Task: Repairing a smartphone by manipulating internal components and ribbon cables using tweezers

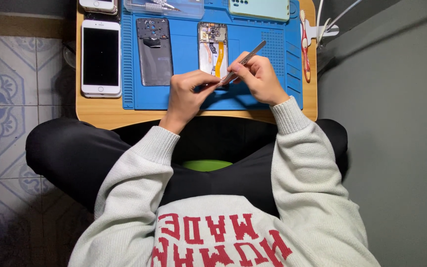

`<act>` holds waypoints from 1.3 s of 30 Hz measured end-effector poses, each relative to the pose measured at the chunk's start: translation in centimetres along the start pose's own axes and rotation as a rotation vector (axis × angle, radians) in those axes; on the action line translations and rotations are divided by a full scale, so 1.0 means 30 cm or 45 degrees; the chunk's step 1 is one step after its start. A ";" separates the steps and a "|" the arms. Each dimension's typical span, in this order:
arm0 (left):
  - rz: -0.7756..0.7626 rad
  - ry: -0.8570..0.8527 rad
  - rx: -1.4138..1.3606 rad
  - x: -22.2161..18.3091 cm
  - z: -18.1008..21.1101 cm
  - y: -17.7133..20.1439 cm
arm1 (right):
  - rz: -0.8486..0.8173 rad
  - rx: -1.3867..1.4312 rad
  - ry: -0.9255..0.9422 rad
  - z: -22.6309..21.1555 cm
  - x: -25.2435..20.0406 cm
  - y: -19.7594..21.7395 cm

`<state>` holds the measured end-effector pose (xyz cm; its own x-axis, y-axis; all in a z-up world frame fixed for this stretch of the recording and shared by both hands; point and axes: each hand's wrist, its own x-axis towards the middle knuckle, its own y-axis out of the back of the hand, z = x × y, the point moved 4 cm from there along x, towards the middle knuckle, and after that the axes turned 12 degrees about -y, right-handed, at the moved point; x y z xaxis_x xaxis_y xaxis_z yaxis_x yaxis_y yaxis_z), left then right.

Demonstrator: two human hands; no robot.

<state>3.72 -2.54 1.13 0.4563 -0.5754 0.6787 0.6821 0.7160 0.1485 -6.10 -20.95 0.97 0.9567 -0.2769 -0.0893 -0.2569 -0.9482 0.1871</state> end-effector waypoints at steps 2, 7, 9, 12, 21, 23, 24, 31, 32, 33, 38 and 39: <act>-0.001 0.007 0.000 0.003 0.000 0.001 | 0.000 0.005 -0.008 0.005 0.000 0.001; -0.002 0.019 -0.004 0.003 0.001 0.003 | 0.000 -0.010 -0.019 0.001 -0.007 -0.002; -0.002 0.036 0.000 0.001 -0.002 0.003 | -0.002 0.003 -0.030 -0.003 -0.006 -0.006; -0.007 0.033 -0.004 0.003 -0.004 0.002 | 0.008 0.050 -0.029 0.000 -0.005 -0.012; 0.003 0.042 0.014 -0.007 -0.016 -0.001 | 0.015 0.016 -0.035 0.021 -0.002 0.000; -0.017 0.032 0.036 -0.009 -0.015 -0.002 | 0.007 0.008 -0.037 0.024 -0.002 0.000; -0.038 0.024 0.056 -0.009 -0.014 -0.007 | 0.000 0.002 -0.043 0.025 -0.004 0.004; -0.046 0.015 0.098 -0.020 -0.025 -0.014 | -0.004 0.031 -0.064 0.035 -0.003 0.009; -0.044 0.018 0.100 -0.019 -0.025 -0.013 | -0.005 0.037 -0.062 0.032 -0.002 0.007; -0.041 0.024 0.102 -0.020 -0.024 -0.012 | -0.007 0.045 -0.062 0.030 -0.003 0.004; -0.001 0.006 0.127 -0.025 -0.029 -0.009 | 0.074 0.088 -0.077 0.032 0.000 0.009; 0.021 -0.005 0.159 -0.021 -0.029 -0.006 | 0.122 0.060 -0.048 0.013 0.001 0.014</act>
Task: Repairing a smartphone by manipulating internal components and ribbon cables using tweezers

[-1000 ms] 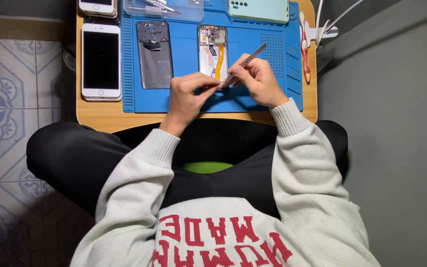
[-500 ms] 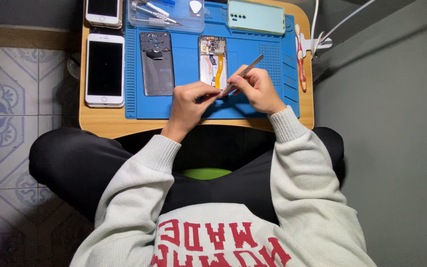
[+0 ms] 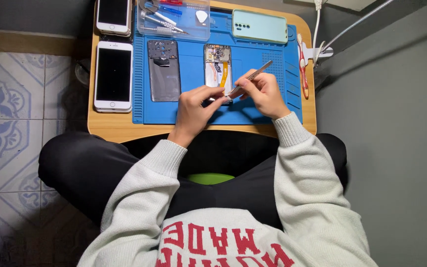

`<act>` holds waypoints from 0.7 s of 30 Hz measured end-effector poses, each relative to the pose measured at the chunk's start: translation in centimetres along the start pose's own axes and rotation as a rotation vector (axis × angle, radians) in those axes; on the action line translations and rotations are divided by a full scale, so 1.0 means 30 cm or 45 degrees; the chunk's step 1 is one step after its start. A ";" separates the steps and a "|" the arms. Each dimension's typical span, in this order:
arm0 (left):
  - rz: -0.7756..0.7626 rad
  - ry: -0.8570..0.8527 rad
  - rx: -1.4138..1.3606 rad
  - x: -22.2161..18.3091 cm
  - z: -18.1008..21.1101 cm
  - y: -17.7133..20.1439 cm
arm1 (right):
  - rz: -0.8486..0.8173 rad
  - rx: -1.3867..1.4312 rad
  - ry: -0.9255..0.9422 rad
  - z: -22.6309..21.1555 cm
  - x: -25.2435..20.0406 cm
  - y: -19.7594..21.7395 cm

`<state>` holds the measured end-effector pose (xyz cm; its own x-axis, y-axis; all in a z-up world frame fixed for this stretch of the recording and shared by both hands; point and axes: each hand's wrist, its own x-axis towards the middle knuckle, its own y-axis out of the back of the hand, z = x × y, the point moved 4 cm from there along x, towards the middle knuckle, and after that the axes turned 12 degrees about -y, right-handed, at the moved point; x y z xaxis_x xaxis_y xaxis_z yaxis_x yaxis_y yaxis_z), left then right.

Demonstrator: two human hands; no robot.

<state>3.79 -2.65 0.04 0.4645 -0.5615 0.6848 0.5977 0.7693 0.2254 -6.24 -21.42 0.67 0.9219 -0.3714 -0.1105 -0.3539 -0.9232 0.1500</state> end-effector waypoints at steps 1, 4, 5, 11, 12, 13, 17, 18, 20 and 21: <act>0.001 -0.001 0.003 -0.002 -0.002 -0.012 | -0.003 0.001 0.002 -0.014 0.004 0.010; -0.001 -0.038 0.172 -0.016 -0.007 -0.016 | 0.158 -0.110 0.083 -0.046 0.033 0.036; -0.037 -0.079 0.259 -0.019 -0.006 -0.018 | 0.251 -0.208 0.190 -0.057 0.050 0.052; -0.265 -0.110 0.478 -0.013 0.004 -0.042 | 0.587 -0.435 0.452 -0.118 0.156 0.029; -0.281 -0.105 0.478 -0.020 0.003 -0.049 | 0.633 -0.475 0.500 -0.126 0.169 0.016; -0.283 -0.104 0.475 -0.022 0.004 -0.050 | 0.634 -0.477 0.496 -0.116 0.195 0.010; -0.318 -0.105 0.511 -0.024 0.003 -0.052 | 0.748 -0.603 0.573 -0.082 0.278 -0.015; -0.328 -0.099 0.516 -0.024 0.002 -0.055 | 0.780 -0.609 0.547 -0.069 0.296 -0.016; -0.332 -0.090 0.519 -0.026 -0.005 -0.061 | 0.831 -0.666 0.560 -0.049 0.301 -0.016; -0.337 -0.080 0.522 -0.029 -0.008 -0.062 | 0.882 -0.721 0.571 -0.038 0.302 -0.019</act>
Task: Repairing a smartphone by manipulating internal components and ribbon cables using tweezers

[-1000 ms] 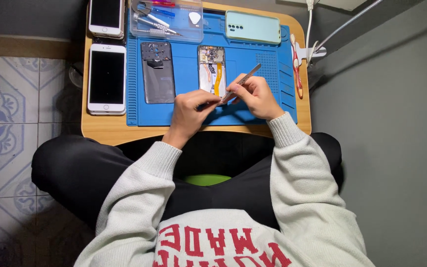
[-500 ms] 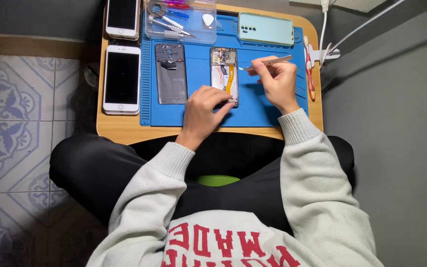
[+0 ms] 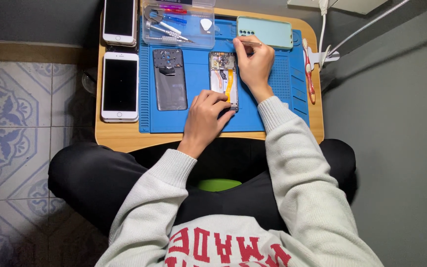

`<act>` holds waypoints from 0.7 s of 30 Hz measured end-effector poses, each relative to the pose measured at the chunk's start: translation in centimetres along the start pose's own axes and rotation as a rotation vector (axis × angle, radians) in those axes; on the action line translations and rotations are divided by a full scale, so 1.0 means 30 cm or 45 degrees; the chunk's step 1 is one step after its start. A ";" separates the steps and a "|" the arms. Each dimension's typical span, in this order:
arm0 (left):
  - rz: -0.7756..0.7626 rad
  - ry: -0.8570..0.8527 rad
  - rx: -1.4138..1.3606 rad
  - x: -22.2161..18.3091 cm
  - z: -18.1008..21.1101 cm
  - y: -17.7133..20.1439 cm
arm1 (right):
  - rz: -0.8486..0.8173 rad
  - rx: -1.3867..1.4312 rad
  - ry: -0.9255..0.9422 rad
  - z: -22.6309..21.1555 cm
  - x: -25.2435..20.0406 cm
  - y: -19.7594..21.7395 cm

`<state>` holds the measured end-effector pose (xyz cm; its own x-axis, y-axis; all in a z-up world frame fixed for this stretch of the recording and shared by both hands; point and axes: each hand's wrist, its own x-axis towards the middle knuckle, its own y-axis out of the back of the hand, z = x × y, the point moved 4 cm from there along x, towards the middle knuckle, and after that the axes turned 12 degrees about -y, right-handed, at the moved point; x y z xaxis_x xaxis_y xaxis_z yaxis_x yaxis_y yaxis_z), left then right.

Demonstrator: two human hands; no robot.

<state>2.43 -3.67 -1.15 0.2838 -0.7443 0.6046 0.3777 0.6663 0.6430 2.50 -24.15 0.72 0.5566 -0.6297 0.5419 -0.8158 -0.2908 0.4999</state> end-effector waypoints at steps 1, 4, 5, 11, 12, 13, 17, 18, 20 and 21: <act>-0.001 0.005 0.003 -0.001 0.001 -0.001 | -0.004 0.003 -0.001 0.007 -0.003 -0.002; -0.006 0.016 -0.015 0.000 0.001 -0.002 | 0.001 -0.056 -0.008 0.018 -0.002 -0.004; -0.013 0.013 -0.007 0.000 0.002 -0.004 | -0.023 -0.043 -0.006 0.016 -0.001 -0.005; -0.011 0.005 -0.007 0.001 0.007 -0.006 | -0.069 -0.049 -0.016 0.031 0.003 -0.017; -0.007 0.005 -0.011 -0.001 0.005 -0.005 | -0.074 -0.042 -0.021 0.030 0.004 -0.021; -0.006 0.005 -0.012 -0.001 0.005 -0.005 | -0.073 -0.044 -0.021 0.033 0.004 -0.023; 0.002 0.002 -0.017 0.002 0.006 -0.003 | -0.057 -0.069 -0.040 0.043 0.008 -0.027; 0.003 0.004 -0.015 0.001 0.008 0.000 | -0.056 -0.069 -0.034 0.043 0.006 -0.028; 0.001 0.004 -0.008 0.005 0.006 0.002 | -0.052 -0.069 -0.036 0.042 0.010 -0.030; -0.003 0.008 -0.004 0.003 0.009 0.001 | -0.053 -0.071 -0.042 0.043 0.007 -0.028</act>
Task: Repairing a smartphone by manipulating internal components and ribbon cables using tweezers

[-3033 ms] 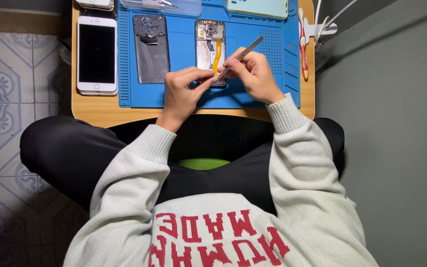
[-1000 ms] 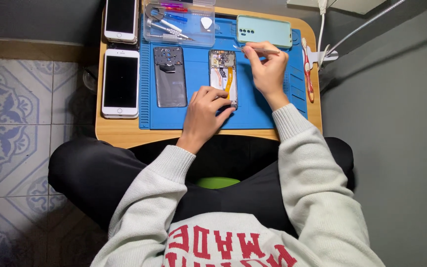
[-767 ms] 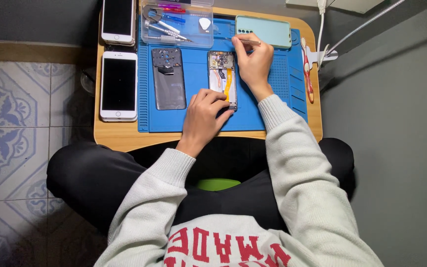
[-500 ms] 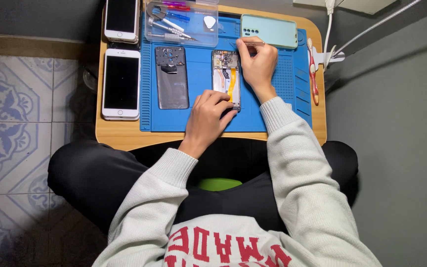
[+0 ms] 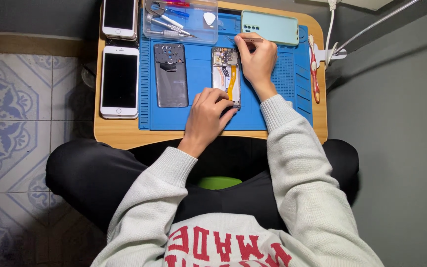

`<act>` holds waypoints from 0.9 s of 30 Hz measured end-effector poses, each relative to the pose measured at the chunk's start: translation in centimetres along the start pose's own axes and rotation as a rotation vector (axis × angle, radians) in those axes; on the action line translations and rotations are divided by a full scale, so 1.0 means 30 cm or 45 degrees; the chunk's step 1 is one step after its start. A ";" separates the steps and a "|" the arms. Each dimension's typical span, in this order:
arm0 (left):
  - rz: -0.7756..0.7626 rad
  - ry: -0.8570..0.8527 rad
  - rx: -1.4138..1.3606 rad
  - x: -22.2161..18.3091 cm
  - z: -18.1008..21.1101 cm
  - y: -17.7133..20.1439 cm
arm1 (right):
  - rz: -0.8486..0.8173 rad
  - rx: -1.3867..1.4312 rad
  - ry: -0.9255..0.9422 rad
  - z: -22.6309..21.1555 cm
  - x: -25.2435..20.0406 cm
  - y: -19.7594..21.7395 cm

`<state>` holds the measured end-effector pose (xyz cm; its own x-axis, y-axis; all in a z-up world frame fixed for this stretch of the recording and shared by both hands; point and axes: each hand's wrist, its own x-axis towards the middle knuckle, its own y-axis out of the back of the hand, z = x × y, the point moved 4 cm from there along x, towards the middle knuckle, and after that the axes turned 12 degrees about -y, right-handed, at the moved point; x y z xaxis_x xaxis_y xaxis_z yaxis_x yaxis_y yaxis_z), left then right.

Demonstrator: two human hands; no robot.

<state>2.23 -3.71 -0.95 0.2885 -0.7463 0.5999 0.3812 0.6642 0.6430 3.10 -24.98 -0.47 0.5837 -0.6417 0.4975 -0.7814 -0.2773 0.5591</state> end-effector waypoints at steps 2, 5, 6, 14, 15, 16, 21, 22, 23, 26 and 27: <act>0.001 -0.003 -0.006 -0.003 -0.001 -0.002 | 0.009 -0.006 -0.013 0.002 -0.003 0.002; 0.014 -0.007 -0.007 0.004 -0.004 -0.006 | 0.012 0.024 -0.018 -0.001 0.004 0.011; 0.014 0.001 -0.011 -0.004 0.000 -0.009 | -0.002 0.056 -0.025 -0.002 -0.006 0.016; 0.022 -0.003 0.009 -0.001 -0.004 0.001 | 0.023 0.058 -0.047 0.014 -0.007 0.005; 0.022 -0.008 0.012 0.000 -0.003 0.002 | 0.023 0.055 -0.045 0.014 -0.006 0.005; 0.022 -0.007 0.012 0.000 -0.002 0.003 | 0.022 0.054 -0.045 0.011 -0.006 0.006; 0.018 -0.009 0.018 -0.003 -0.005 -0.004 | 0.029 0.056 -0.043 0.009 -0.005 0.006; 0.017 -0.007 0.015 -0.003 -0.003 -0.002 | 0.027 0.055 -0.045 0.007 -0.007 0.008; 0.016 -0.009 0.014 -0.002 -0.001 -0.001 | 0.023 0.069 -0.047 0.005 -0.008 0.010; 0.012 -0.011 0.016 0.000 -0.002 0.001 | 0.018 0.087 -0.048 0.000 -0.007 0.010; 0.009 -0.011 0.018 0.000 -0.002 -0.001 | 0.017 0.089 -0.046 0.001 -0.009 0.010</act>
